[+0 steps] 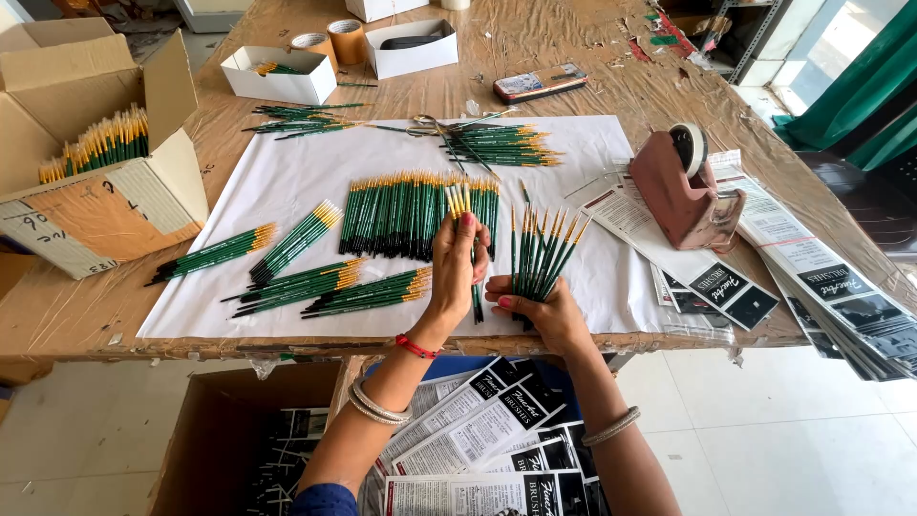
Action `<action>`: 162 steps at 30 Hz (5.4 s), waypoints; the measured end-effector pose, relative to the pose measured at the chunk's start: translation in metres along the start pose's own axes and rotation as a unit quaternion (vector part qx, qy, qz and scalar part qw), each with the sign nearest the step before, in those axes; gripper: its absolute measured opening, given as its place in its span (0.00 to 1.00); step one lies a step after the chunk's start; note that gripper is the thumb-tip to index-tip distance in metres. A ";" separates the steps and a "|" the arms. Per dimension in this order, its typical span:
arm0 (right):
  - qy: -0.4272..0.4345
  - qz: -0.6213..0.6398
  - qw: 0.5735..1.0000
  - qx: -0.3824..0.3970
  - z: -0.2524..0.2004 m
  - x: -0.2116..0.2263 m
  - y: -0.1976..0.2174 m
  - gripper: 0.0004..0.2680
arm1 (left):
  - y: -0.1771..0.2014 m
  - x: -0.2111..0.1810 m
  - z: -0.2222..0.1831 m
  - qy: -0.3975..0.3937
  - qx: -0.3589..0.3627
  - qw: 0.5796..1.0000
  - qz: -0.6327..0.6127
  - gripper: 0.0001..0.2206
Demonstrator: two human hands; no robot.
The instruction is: The person sorts paintbrushes into small bundles by hand and then places them into plastic sleeves, occasionally adjusting the items in the bins and boxes around the workspace.
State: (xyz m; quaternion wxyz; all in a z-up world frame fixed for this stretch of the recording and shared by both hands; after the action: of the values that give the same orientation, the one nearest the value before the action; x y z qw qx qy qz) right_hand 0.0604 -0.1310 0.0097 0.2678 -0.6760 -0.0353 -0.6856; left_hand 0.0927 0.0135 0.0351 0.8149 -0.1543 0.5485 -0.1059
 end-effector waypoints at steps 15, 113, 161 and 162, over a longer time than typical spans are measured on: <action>0.027 -0.048 0.998 0.001 0.008 -0.024 0.025 0.10 | -0.041 -0.034 -0.009 -0.079 0.009 0.971 0.225 0.11; 0.036 -0.677 0.735 -0.035 0.219 -0.028 0.055 0.20 | -0.029 -0.039 -0.055 -0.179 0.044 0.655 0.732 0.28; 0.016 -0.113 0.991 0.074 0.001 -0.029 0.045 0.07 | -0.081 -0.007 -0.027 -0.054 0.295 0.908 0.294 0.08; 0.004 -0.156 0.986 0.067 0.002 -0.034 0.049 0.07 | -0.087 -0.017 -0.031 -0.123 0.309 0.894 0.299 0.10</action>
State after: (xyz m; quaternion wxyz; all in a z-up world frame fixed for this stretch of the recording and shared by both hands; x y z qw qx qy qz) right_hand 0.0805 -0.1614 -0.0378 0.2025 -0.6401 -0.1846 -0.7177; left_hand 0.0570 -0.0656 0.0701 0.8758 0.2651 0.4033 -0.0016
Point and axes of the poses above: each hand's wrist, its own z-axis towards the middle knuckle, its own y-axis out of the back of the hand, x = y × z, the point moved 10 cm from there along z, towards the middle knuckle, and after that the axes turned 8 degrees about z, right-handed, at the moved point
